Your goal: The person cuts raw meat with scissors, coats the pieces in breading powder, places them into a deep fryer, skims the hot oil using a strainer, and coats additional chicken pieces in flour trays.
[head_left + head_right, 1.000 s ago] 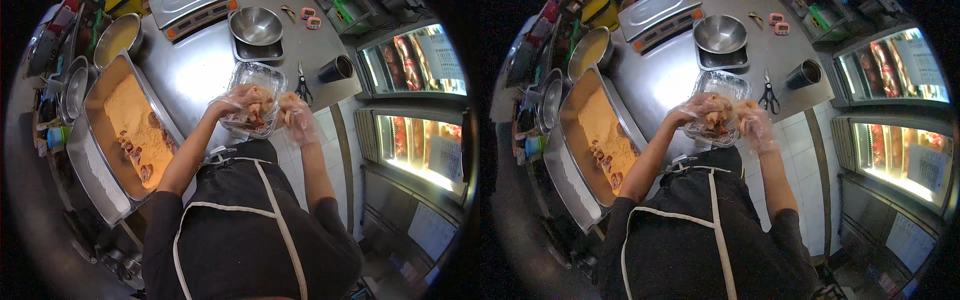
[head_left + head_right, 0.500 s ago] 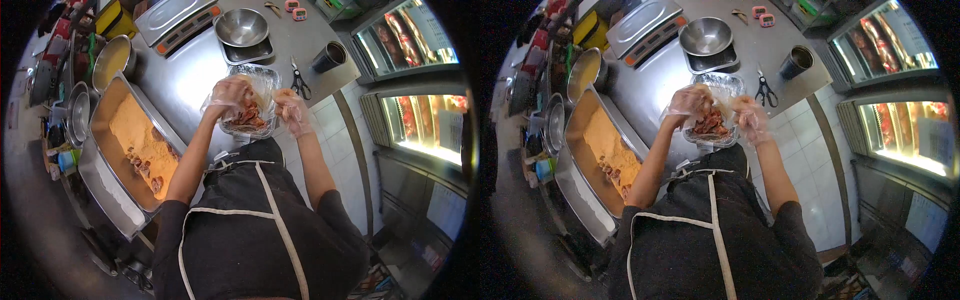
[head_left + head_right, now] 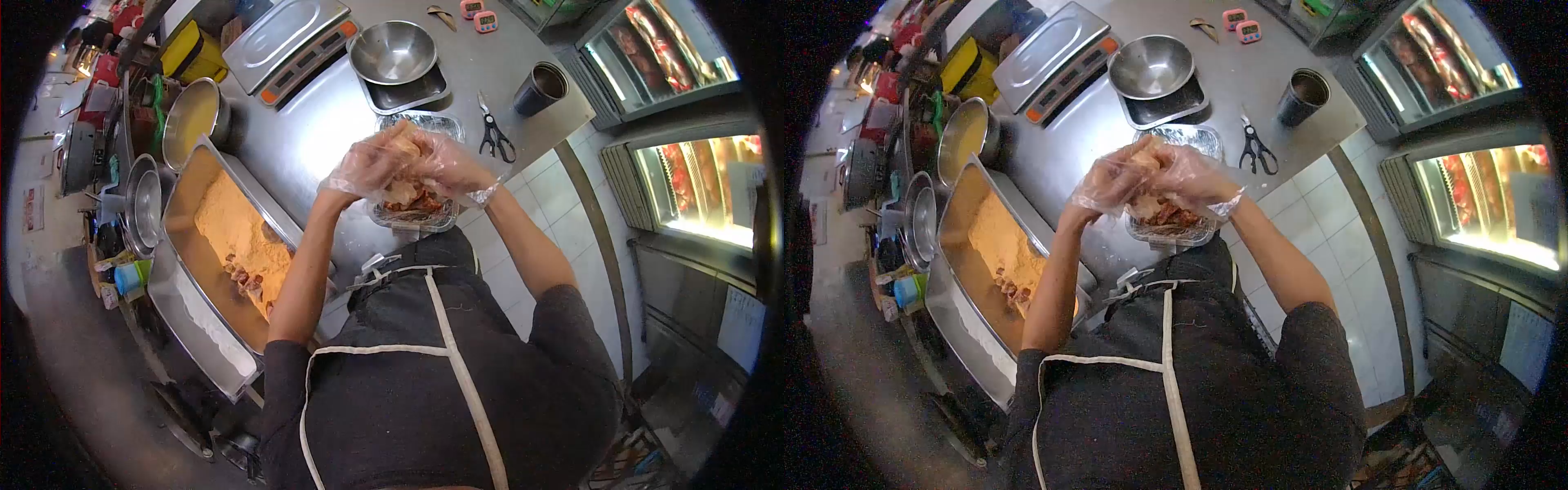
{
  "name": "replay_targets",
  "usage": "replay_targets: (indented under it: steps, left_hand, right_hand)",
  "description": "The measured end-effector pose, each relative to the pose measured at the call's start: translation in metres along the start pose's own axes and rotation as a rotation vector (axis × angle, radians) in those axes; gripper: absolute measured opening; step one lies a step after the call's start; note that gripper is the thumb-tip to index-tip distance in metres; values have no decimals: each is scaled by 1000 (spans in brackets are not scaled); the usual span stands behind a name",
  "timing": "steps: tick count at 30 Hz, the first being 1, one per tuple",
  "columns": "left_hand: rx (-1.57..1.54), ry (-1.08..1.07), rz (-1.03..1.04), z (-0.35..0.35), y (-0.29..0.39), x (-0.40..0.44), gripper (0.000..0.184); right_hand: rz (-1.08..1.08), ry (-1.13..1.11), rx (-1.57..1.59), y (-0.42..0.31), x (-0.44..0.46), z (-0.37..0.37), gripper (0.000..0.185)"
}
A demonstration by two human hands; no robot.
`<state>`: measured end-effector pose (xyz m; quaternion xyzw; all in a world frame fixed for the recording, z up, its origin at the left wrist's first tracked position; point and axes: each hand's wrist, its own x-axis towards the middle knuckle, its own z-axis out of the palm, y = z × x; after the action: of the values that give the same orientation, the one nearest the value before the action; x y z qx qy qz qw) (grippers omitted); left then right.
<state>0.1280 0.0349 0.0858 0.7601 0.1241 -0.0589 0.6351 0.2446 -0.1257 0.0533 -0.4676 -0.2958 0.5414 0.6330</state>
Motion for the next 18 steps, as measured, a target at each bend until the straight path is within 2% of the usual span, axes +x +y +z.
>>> replay_targets:
  steps: [3,4,6,8,9,11,13,15,18]
  left_hand:
    - [468,58,118,6,-4,-3,52]
    - [479,163,297,11,-16,-3,48]
    - [448,230,253,21,-17,-10,43]
    - [379,371,157,30,-20,-15,29]
    - [377,369,155,31,-24,-16,29]
    - [420,363,-5,32,-32,-18,30]
    - [307,378,22,38,-47,-16,29]
    - [195,400,49,39,-45,-15,29]
    - [164,366,60,37,-39,-19,25]
  right_hand:
    - [103,91,-354,11,3,1,44]
    - [152,129,-410,11,2,4,46]
    - [37,228,-615,12,-3,11,48]
    - [42,288,-697,4,-6,21,44]
    - [44,348,-779,1,-7,25,39]
    - [116,353,-787,5,-7,26,36]
    - [181,354,-800,16,-7,24,32]
    - [47,363,-653,39,-6,17,29]
    - [33,317,-672,45,-8,12,29]
